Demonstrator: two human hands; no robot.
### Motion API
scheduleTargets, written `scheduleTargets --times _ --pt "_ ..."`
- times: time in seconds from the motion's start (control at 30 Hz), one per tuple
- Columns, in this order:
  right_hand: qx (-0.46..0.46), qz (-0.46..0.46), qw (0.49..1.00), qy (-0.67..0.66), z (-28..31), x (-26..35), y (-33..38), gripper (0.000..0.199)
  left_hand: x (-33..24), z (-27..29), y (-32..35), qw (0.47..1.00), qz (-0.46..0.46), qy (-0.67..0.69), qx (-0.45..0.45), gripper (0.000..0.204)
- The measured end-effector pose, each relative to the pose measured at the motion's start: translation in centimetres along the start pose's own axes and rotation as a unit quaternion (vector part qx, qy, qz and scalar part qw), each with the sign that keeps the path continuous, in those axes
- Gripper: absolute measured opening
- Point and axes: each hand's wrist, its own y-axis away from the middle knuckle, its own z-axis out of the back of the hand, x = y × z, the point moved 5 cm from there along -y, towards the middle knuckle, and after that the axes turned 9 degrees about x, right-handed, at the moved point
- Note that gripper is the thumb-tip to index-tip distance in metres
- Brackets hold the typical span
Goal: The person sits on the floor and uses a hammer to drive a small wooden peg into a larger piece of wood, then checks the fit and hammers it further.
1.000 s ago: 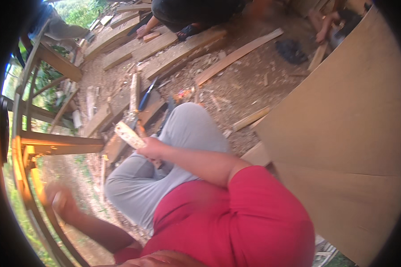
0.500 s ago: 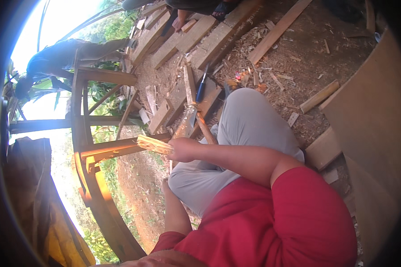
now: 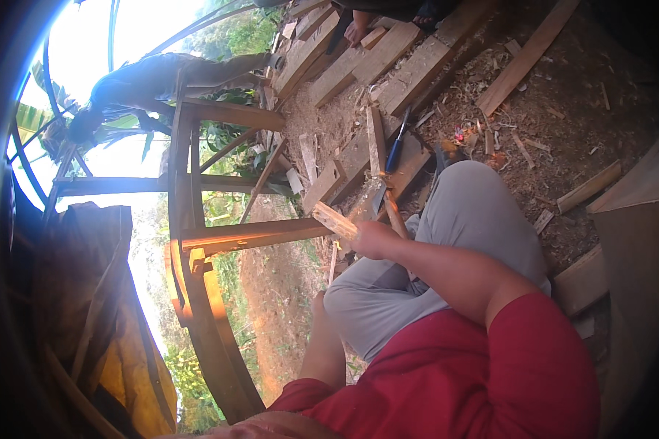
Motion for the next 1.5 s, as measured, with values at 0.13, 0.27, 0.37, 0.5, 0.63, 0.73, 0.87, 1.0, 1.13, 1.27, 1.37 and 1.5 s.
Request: scheduleTargets --times 0.13,0.27,0.37,0.5,0.63,0.73,0.87,1.0,1.13,1.27,1.37,1.5 --pt "-0.001 -0.008 1.0 0.006 -0.6 -0.6 -0.2 0.06 -0.2 -0.1 0.1 1.0 0.007 -0.003 -0.002 0.043" --pt "0.011 -0.011 1.0 0.019 -0.9 -0.8 -0.5 0.059 0.0 0.0 0.1 1.0 0.012 -0.008 -0.003 0.043" --pt "0.005 -0.012 1.0 0.022 -1.2 -0.9 -0.2 0.059 0.6 0.3 0.0 1.0 0.017 -0.011 -0.005 0.044" --pt "0.006 -0.01 1.0 0.024 -1.2 -0.8 -0.1 0.058 0.9 0.5 -0.3 1.0 0.02 -0.018 -0.006 0.044" --pt "0.007 -0.009 1.0 0.016 -1.1 -0.6 0.1 0.057 0.7 0.4 -0.5 0.999 0.023 -0.025 -0.01 0.044" --pt "0.002 -0.01 1.0 0.013 -0.9 -0.8 0.3 0.056 0.6 -0.4 -0.2 1.0 0.009 0.001 0.003 0.048" --pt "0.01 -0.001 1.0 0.017 -1.2 -0.4 0.1 0.055 0.9 1.3 -1.2 0.999 0.006 -0.048 -0.022 0.048" --pt "-0.001 0.001 1.0 0.023 -0.8 -0.6 0.3 0.054 0.4 0.0 -0.4 1.0 0.012 0.021 -0.01 0.046" --pt "0.006 0.002 1.0 0.02 -1.0 -0.6 0.3 0.054 -0.5 -0.7 1.9 0.999 0.014 0.035 -0.012 0.045" --pt "0.0 0.005 1.0 0.019 -1.0 -0.7 0.3 0.055 -1.5 -1.5 3.5 0.999 0.018 0.043 -0.012 0.043" --pt "0.002 -0.004 1.0 0.017 -0.8 -1.0 0.2 0.055 -1.7 -2.7 3.8 0.996 0.022 0.087 0.0 0.043" --pt "0.014 0.001 1.0 0.011 -1.1 -0.1 0.5 0.056 -0.2 -0.8 2.3 0.996 0.022 0.088 -0.004 0.044"
